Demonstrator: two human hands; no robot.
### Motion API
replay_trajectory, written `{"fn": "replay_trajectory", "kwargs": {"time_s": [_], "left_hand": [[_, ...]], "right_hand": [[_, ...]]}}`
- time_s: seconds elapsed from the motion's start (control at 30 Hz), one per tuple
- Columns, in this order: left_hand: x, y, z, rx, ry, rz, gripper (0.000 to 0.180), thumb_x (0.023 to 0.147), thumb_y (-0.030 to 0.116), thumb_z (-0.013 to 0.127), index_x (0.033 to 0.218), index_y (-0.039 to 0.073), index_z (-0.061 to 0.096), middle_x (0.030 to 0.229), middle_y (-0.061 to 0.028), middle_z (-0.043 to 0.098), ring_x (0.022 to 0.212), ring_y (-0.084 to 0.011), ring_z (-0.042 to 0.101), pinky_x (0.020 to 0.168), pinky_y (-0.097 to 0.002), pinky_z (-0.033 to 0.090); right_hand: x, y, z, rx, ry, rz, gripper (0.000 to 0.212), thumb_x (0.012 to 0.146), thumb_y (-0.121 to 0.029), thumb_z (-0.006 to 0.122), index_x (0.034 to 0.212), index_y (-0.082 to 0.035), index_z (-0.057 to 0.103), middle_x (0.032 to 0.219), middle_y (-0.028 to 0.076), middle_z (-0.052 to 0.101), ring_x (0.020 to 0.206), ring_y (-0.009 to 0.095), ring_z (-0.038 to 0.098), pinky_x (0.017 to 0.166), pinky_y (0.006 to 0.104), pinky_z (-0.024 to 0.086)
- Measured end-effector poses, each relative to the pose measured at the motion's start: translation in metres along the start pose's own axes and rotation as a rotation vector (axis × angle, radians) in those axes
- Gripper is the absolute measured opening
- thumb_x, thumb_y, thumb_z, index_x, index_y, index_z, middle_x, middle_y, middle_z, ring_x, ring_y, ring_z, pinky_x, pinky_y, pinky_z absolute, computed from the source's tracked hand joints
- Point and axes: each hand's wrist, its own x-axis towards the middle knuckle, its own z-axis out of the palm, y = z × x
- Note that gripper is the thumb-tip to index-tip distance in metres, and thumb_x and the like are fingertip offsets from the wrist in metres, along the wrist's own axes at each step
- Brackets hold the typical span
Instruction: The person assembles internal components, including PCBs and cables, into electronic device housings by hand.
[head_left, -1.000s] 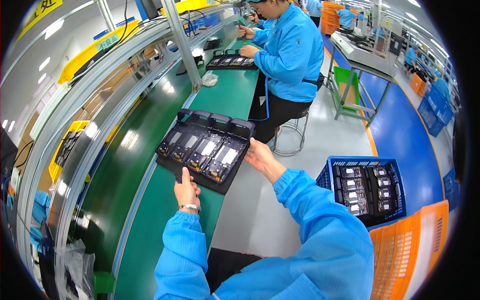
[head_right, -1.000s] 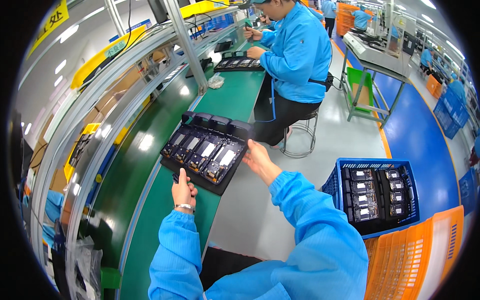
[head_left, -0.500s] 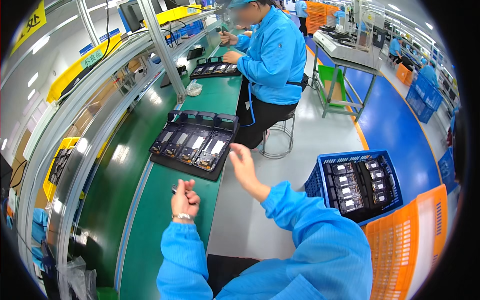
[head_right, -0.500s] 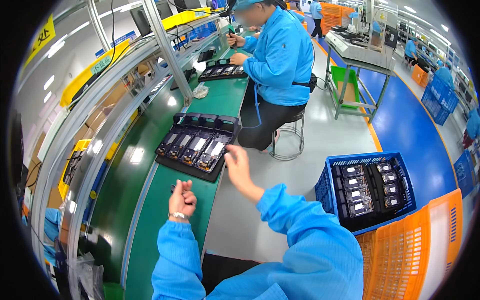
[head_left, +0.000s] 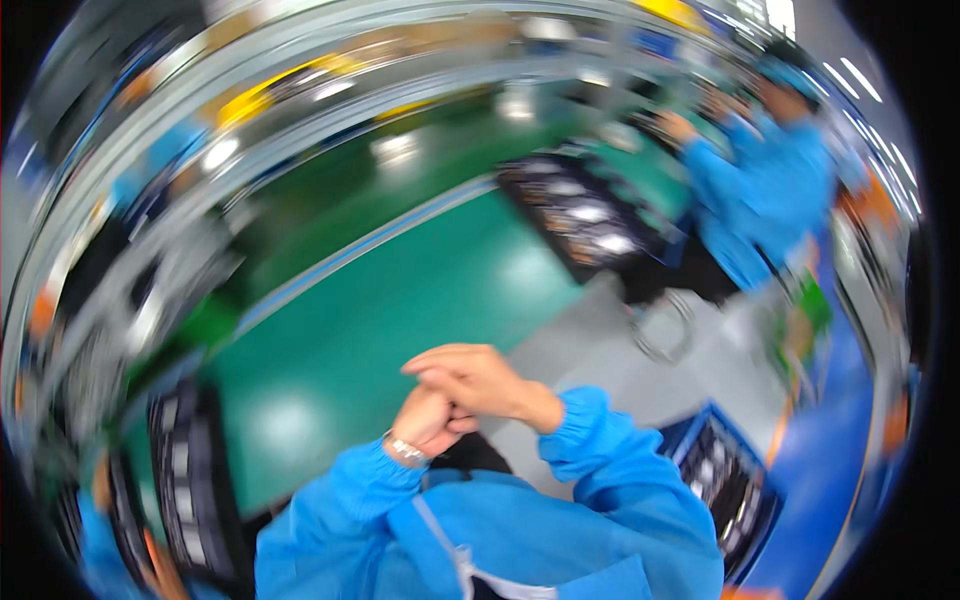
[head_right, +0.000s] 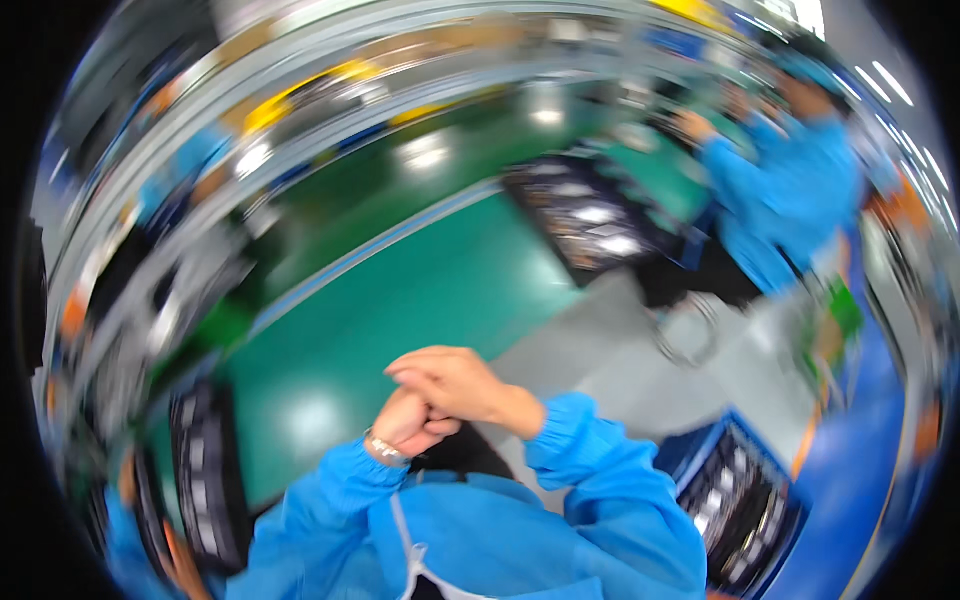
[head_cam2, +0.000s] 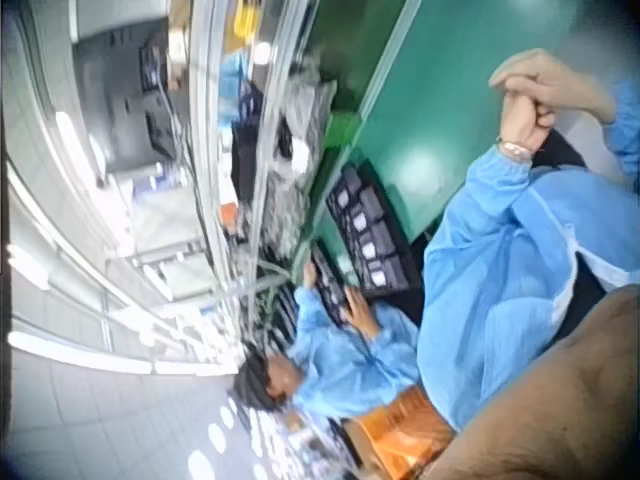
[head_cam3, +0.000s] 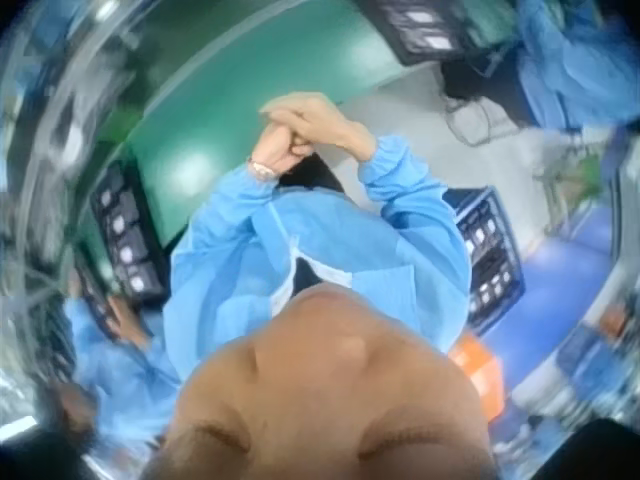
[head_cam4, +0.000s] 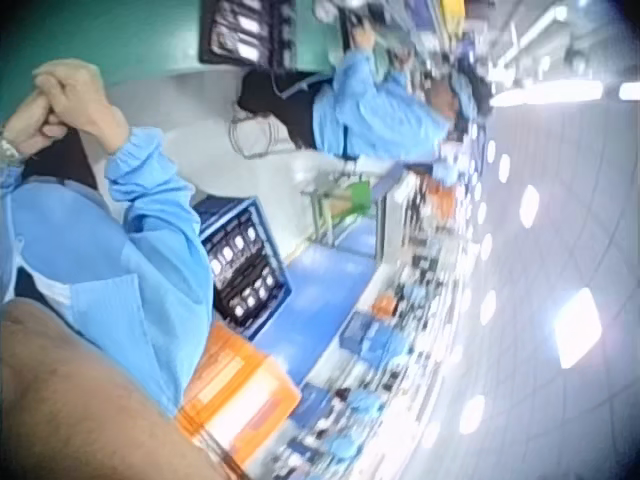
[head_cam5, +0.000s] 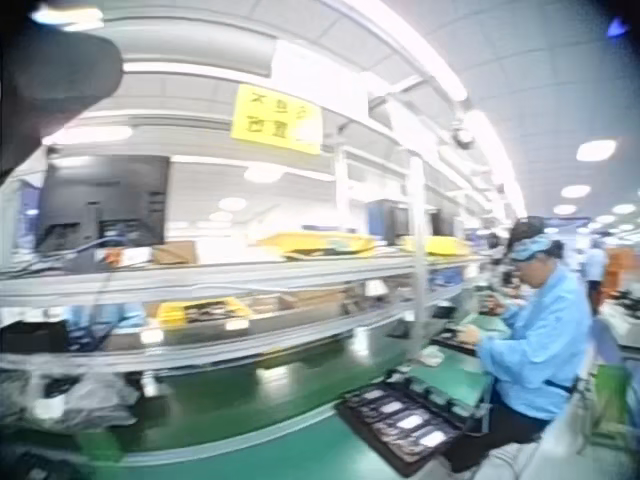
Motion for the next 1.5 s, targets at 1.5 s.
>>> {"fn": "replay_trajectory", "kwargs": {"time_s": [1.5], "left_hand": [[-0.317, -0.087, -0.107, -0.455, 0.806, 0.677, 0.008, 0.089, 0.014, 0.052, 0.092, 0.007, 0.049, 0.061, 0.0018, 0.04, 0.042, -0.0056, 0.03, 0.036, -0.0203, 0.024]], "right_hand": [[0.058, -0.051, 0.245, 1.115, -0.528, 0.845, 0.048, 0.09, -0.002, 0.041, 0.13, 0.011, 0.019, 0.124, 0.024, 0.043, 0.109, 0.032, 0.05, 0.091, 0.0408, 0.044]]}}
